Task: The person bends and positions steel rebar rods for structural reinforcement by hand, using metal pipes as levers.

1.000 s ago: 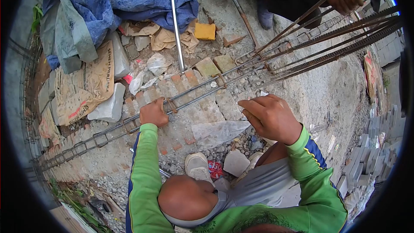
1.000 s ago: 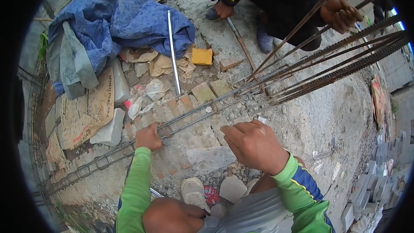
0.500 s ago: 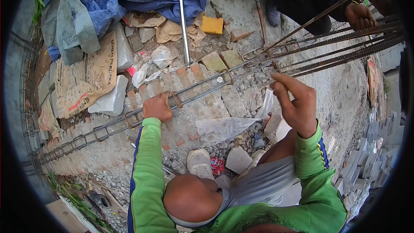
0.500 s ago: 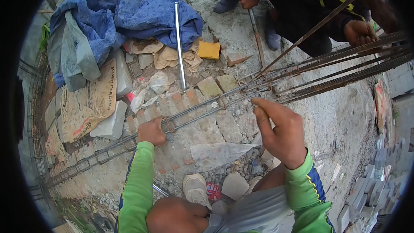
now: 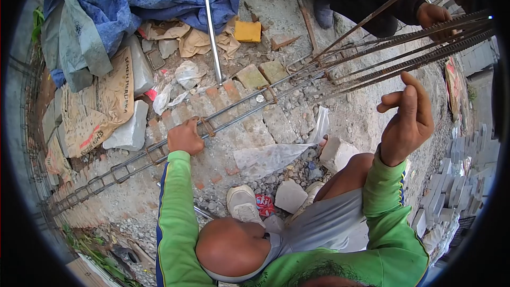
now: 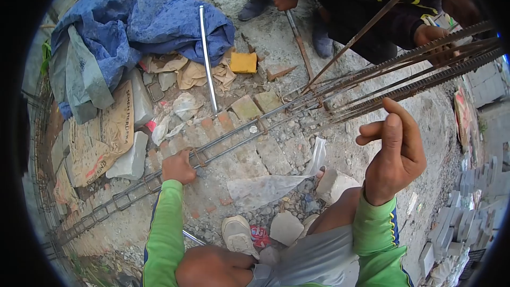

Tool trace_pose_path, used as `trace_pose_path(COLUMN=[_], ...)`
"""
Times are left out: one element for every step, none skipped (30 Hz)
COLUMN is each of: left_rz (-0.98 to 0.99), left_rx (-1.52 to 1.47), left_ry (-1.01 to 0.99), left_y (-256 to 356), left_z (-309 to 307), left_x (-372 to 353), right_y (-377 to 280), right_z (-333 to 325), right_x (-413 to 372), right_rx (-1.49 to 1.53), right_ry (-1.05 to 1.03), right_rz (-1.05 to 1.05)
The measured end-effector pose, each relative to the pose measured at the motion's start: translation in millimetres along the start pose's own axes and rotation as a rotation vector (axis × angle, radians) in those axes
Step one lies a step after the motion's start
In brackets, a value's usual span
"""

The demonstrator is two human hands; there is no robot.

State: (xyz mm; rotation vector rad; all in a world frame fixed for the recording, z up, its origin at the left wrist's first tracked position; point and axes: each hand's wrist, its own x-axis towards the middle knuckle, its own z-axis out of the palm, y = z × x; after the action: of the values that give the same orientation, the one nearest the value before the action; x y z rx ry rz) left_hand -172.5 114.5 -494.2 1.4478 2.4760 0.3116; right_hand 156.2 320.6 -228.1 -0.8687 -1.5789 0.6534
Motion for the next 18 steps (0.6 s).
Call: trace_pose_path(left_rz=[-0.018,-0.01,-0.002,0.013,0.01,-0.005,0.005,0.004,0.023,0.008,-0.011,-0.004,-0.003,-0.008,-0.021,0.002,0.019,0.022], left_rx=[0.031,0.056,0.05,0.04,0.028,0.021,0.019,0.022,0.026,0.032,0.038,0.042,0.022,0.001,0.004,0.012,0.027,0.026], left_ry=[-0.012,-0.012,-0.009,-0.006,0.005,0.017,0.031,0.044,0.062,0.058,0.051,0.056,0.06,0.058,0.043,0.067,0.087,0.085], left_y=[0,3,0,-4,-2,1,4,5,5,4,6,7,8,8,10,11,10,10], left_z=[-2,-4,0,7,7,4,2,1,2,4,2,0,0,1,3,3,2,-1], left_x=[-4,1,3,2,3,2,1,0,-1,-2,0,4,4,0,-3,-1,-2,-3], right_y=[0,-1,-2,-4,-5,-4,-5,-4,-3,-3,-3,-3,-4,-4,-4,-4,-4,-3], right_z=[-5,-9,-13,-18,-22,-27,-32,-37,-41,-45,-49,-52,-55,-57,-58,-59,-58,-57], right_x=[2,3,2,3,5,6,7,7,8,9,10,10,10,9,8,6,5,2], right_rx=[0.014,-0.005,0.069,0.141,0.145,0.147,0.159,0.18,0.203,0.208,0.21,0.211,0.21,0.213,0.216,0.217,0.209,0.209], right_ry=[0.053,0.089,0.134,0.18,0.219,0.238,0.251,0.256,0.253,0.27,0.267,0.26,0.263,0.251,0.232,0.218,0.205,0.193], right_rz=[-0.033,-0.058,-0.041,-0.033,-0.034,-0.053,-0.05,-0.04,-0.052,-0.065,-0.057,-0.043,-0.041,-0.015,0.019,0.047,0.026,0.004])
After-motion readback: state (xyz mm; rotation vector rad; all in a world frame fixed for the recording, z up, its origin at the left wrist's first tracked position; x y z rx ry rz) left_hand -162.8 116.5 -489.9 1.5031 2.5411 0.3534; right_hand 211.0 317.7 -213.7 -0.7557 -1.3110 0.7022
